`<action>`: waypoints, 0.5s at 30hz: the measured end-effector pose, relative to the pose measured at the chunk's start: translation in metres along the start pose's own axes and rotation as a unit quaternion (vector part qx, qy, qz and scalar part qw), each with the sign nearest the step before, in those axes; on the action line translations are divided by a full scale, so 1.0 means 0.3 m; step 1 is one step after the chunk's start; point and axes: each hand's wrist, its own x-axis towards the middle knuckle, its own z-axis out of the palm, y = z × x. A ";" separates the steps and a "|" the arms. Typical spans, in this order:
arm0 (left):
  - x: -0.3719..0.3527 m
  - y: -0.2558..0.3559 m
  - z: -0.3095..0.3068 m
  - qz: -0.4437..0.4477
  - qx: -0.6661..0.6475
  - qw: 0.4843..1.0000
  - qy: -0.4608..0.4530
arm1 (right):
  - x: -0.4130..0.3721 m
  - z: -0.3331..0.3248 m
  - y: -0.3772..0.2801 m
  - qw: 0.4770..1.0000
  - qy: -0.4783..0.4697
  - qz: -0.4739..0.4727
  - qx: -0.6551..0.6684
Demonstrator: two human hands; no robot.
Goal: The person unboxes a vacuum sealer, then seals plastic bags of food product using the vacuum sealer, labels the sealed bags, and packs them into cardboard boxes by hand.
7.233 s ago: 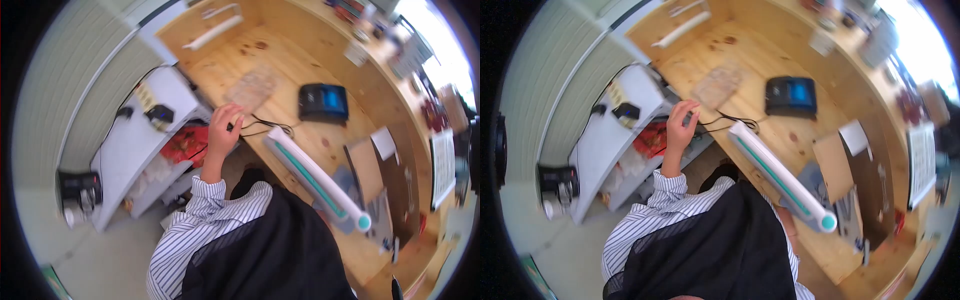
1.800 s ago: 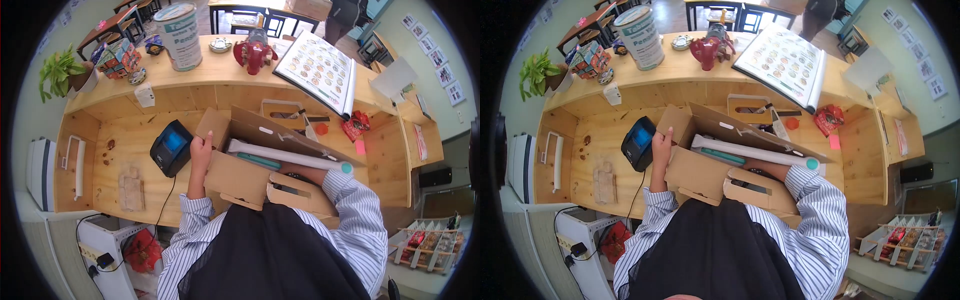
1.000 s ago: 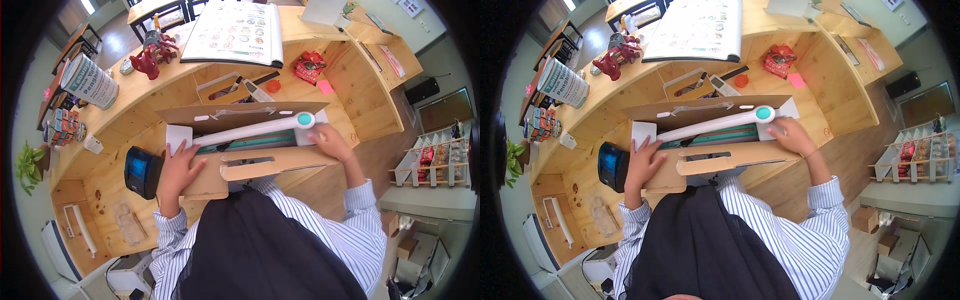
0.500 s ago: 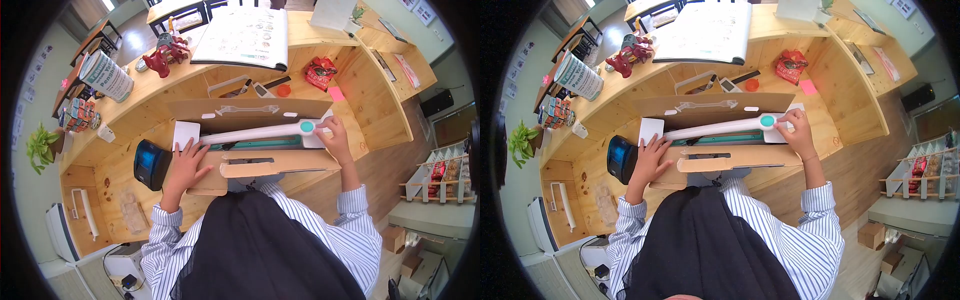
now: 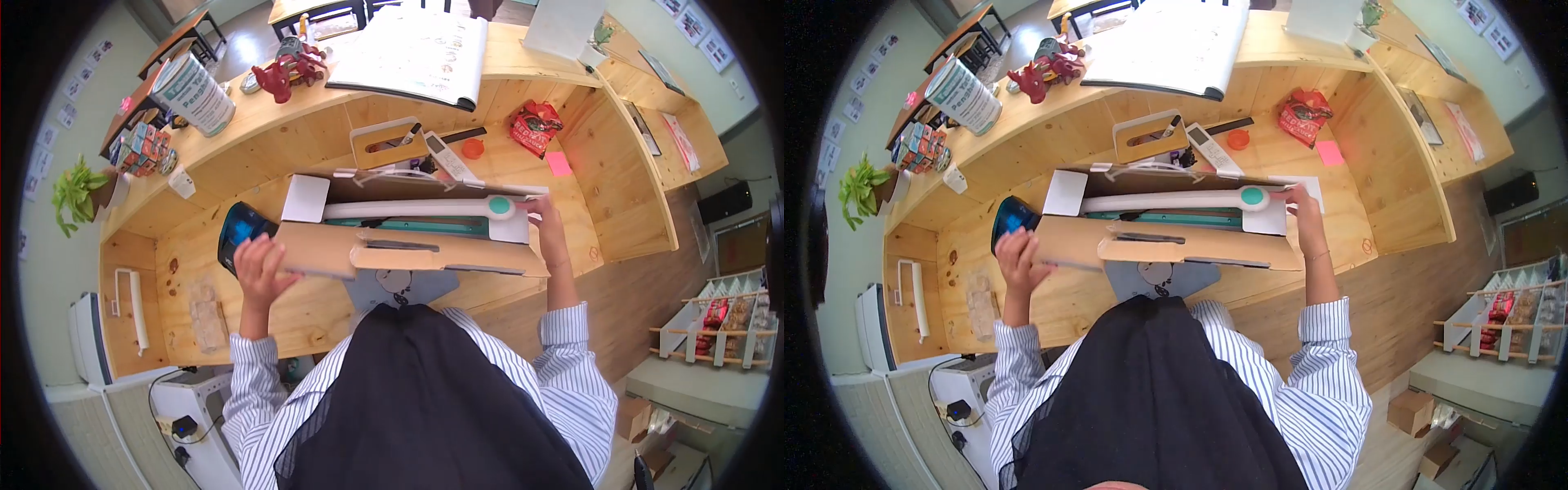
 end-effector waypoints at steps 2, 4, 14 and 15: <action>0.091 -0.017 0.024 -0.027 -0.011 0.998 0.053 | 0.006 -0.001 -0.042 0.989 0.014 0.092 0.110; 0.164 -0.029 0.052 -0.069 0.015 0.995 0.073 | 0.007 0.019 -0.092 0.993 0.039 0.096 0.058; 0.270 -0.062 0.299 -0.241 -0.029 0.970 0.014 | -0.040 0.042 -0.108 0.967 0.091 0.006 0.236; 0.254 -0.063 0.295 -0.247 -0.061 0.967 0.029 | -0.049 0.057 -0.107 0.967 0.097 0.003 0.236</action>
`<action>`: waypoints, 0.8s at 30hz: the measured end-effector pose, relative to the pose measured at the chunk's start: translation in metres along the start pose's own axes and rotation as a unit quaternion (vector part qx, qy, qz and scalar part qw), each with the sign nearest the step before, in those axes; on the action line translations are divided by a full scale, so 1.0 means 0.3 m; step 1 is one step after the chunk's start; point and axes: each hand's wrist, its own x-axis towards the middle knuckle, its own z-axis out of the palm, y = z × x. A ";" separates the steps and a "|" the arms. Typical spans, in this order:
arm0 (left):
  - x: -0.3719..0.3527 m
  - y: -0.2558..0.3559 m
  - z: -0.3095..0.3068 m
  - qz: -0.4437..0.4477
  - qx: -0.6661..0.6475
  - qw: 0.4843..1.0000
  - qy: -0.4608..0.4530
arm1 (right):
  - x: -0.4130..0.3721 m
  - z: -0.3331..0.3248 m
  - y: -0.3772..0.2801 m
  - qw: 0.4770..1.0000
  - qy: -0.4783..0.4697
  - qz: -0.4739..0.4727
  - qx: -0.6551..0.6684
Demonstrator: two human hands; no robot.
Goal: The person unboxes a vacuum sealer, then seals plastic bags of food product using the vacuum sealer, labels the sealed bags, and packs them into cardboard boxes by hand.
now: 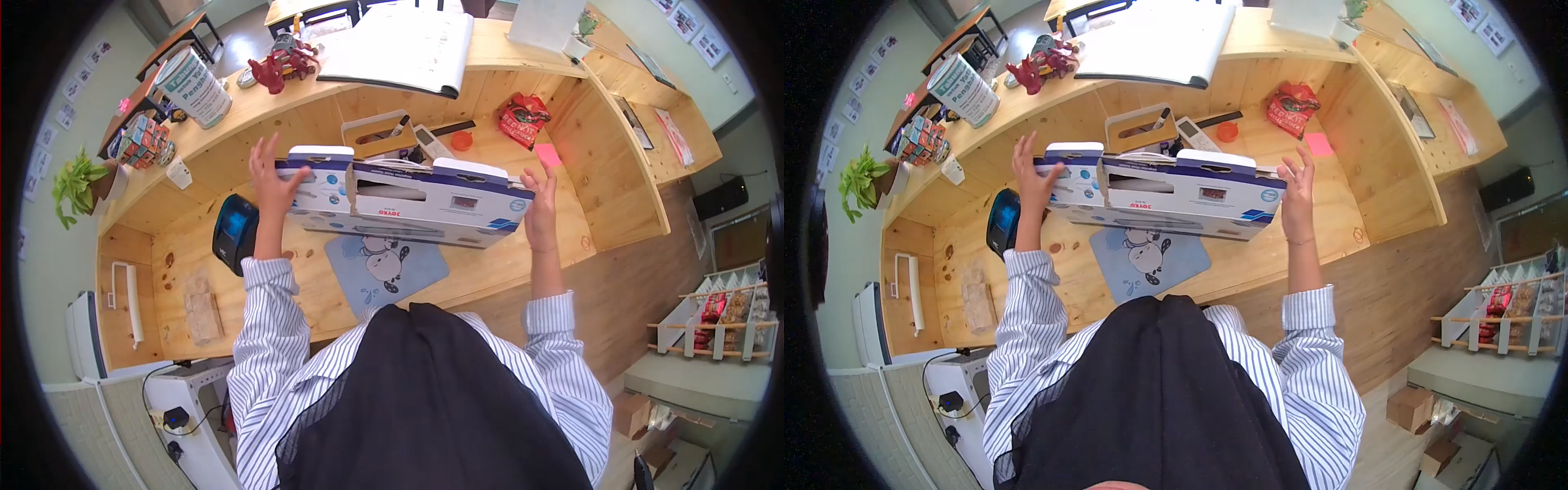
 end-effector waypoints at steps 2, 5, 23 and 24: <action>-0.025 -0.018 -0.027 -0.030 -0.146 0.989 0.021 | -0.018 0.005 0.022 0.979 0.058 -0.181 -0.071; -0.110 0.018 -0.129 -0.056 -0.168 0.979 0.102 | -0.102 -0.057 0.044 0.979 -0.094 -0.173 -0.042; 0.043 0.183 0.044 0.078 0.034 0.992 -0.092 | 0.162 0.058 -0.188 0.958 -0.217 0.151 -0.114; 0.039 0.174 0.064 0.078 0.044 0.988 -0.127 | 0.148 0.079 -0.202 0.939 -0.273 0.103 -0.182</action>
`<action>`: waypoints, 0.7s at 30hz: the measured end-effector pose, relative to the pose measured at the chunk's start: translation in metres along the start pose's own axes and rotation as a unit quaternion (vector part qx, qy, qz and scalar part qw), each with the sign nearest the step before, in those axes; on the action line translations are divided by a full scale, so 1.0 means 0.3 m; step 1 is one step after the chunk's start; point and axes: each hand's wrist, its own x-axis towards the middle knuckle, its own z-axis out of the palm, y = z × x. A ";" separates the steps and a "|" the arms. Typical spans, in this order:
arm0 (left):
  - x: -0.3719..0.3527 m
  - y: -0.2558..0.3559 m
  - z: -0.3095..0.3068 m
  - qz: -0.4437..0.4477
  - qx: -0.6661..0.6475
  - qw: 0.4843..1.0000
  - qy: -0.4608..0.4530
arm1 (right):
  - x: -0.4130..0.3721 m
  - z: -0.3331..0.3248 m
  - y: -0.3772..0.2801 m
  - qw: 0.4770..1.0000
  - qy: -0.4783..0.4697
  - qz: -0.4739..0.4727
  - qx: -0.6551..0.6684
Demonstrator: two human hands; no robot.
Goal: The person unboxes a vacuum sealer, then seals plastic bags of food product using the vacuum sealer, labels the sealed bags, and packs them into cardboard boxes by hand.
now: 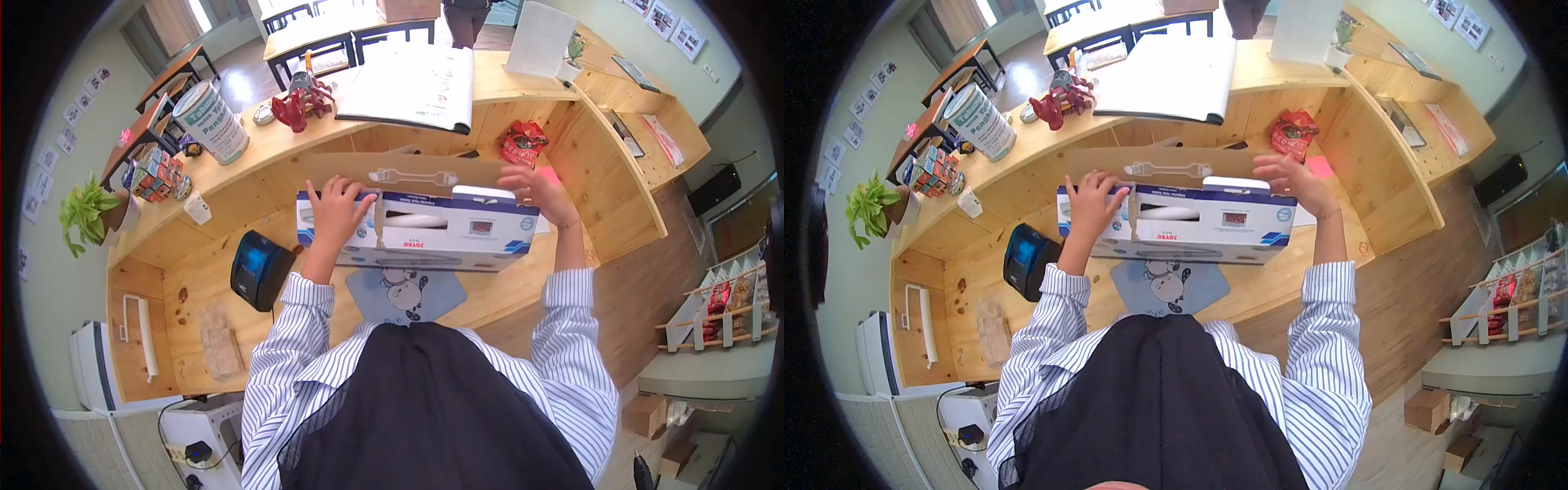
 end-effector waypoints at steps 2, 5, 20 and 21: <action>-0.001 -0.007 0.023 0.008 0.012 1.000 -0.021 | -0.012 0.078 -0.050 0.962 -0.033 -0.004 -0.271; -0.026 -0.015 0.084 -0.001 -0.018 1.000 -0.017 | 0.017 0.157 0.044 0.786 0.093 -0.028 -0.611; -0.022 -0.104 0.078 -0.034 -0.324 0.942 -0.076 | 0.021 0.169 0.260 0.783 0.406 -0.032 -0.470; -0.039 -0.156 0.056 -0.036 -0.196 0.980 0.003 | 0.027 0.139 0.280 0.784 0.406 -0.033 -0.468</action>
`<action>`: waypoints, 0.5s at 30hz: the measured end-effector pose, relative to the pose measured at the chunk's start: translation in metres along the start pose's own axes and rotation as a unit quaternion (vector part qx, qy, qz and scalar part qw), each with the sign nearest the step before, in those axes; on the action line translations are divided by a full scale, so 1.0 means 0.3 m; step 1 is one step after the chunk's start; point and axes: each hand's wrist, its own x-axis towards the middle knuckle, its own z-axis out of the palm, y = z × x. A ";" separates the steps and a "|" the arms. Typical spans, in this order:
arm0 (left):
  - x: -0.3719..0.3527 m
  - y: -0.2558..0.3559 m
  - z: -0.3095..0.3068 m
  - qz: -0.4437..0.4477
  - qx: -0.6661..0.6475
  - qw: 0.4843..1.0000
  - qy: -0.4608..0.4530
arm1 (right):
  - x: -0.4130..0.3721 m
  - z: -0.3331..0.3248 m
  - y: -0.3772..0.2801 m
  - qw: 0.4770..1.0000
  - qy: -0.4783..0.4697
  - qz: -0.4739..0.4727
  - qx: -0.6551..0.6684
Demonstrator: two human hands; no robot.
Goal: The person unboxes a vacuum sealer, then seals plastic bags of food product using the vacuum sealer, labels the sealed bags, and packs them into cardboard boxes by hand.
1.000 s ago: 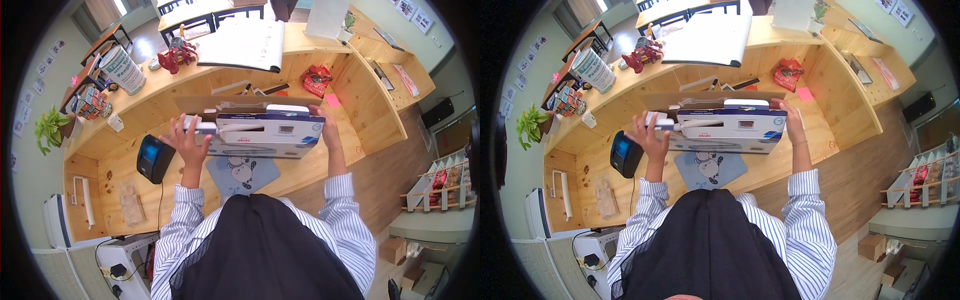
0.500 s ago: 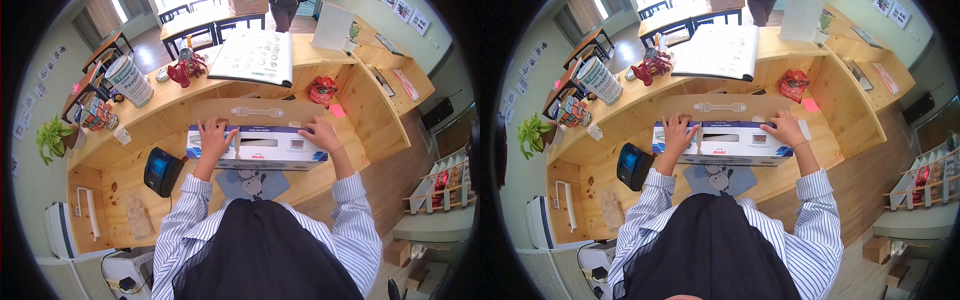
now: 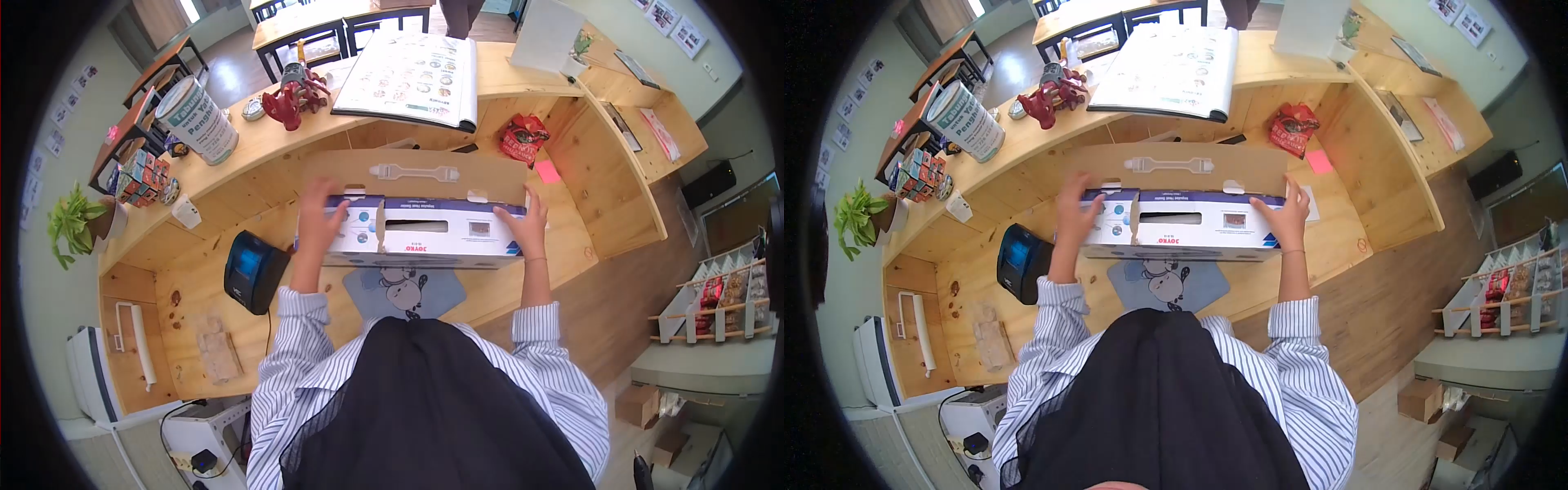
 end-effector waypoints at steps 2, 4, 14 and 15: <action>-0.006 -0.010 -0.031 -0.113 0.064 0.990 0.048 | 0.006 0.039 0.078 0.908 -0.117 0.164 0.366; -0.010 -0.136 -0.049 -0.218 -0.128 0.967 -0.042 | 0.029 -0.019 0.055 0.841 -0.199 0.260 0.431; -0.105 -0.228 -0.058 -0.266 -0.660 0.701 -0.057 | -0.031 -0.026 0.203 0.762 -0.238 0.117 0.591; -0.101 -0.225 -0.061 -0.313 -0.583 0.747 -0.066 | -0.030 -0.064 0.194 0.872 -0.272 0.033 0.406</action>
